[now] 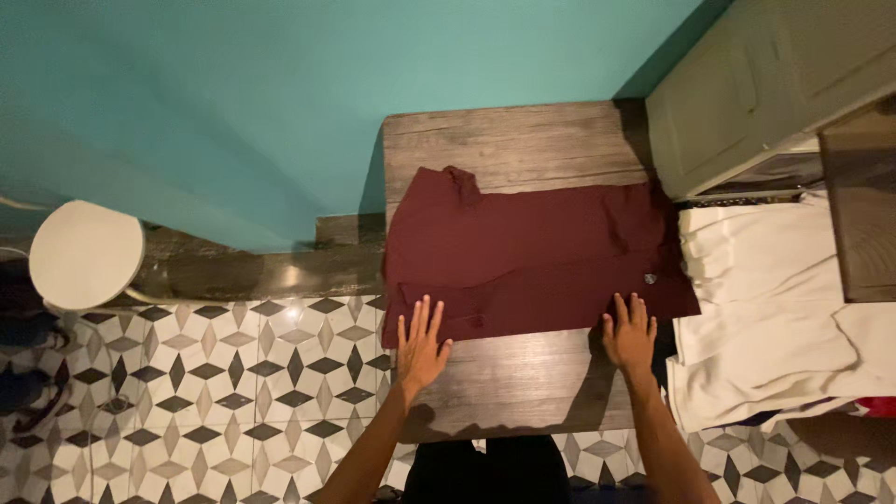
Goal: The person picks up a maroon shirt from a table, spreads it out, and folds it into a small rectangle before placing it inside a cabinet.
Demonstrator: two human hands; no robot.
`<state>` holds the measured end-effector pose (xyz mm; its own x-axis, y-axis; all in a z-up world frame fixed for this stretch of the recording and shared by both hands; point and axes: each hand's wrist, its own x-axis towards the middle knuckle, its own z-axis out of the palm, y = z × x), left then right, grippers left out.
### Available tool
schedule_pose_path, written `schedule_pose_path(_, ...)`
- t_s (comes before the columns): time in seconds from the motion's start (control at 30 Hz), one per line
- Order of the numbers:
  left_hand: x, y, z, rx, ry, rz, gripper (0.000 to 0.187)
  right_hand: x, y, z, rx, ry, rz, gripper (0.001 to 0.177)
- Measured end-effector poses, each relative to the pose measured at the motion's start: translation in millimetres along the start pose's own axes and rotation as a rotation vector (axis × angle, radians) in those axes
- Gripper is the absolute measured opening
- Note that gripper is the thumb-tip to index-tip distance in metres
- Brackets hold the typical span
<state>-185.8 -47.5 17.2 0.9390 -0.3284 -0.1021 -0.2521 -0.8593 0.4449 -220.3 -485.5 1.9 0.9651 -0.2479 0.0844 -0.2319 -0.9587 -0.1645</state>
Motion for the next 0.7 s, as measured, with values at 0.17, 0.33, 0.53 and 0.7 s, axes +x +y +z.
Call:
schedule_pose_path(0.17, 34.8, -0.4, -3.3, -0.045, 0.092, -0.215, 0.088, 40.6, 38.2, -13.9, 0.145, -0.065, 0.077, 0.035)
schedule_pose_path(0.33, 98.6, -10.4, -10.4, 0.120, 0.258, -0.163, 0.086, 106.6, 51.1, -29.1, 0.394, -0.095, 0.012, 0.024)
schedule_pose_path(0.53, 209.7, -45.3, 3.5, 0.208, 0.324, -0.095, 0.085, 189.7, 35.3, -38.5, 0.323, -0.140, -0.070, 0.027)
schedule_pose_path(0.7, 285.0, -71.2, 14.8, -0.047, 0.175, -0.345, 0.095, 243.5, 39.1, -17.3, 0.263, -0.170, -0.182, 0.047)
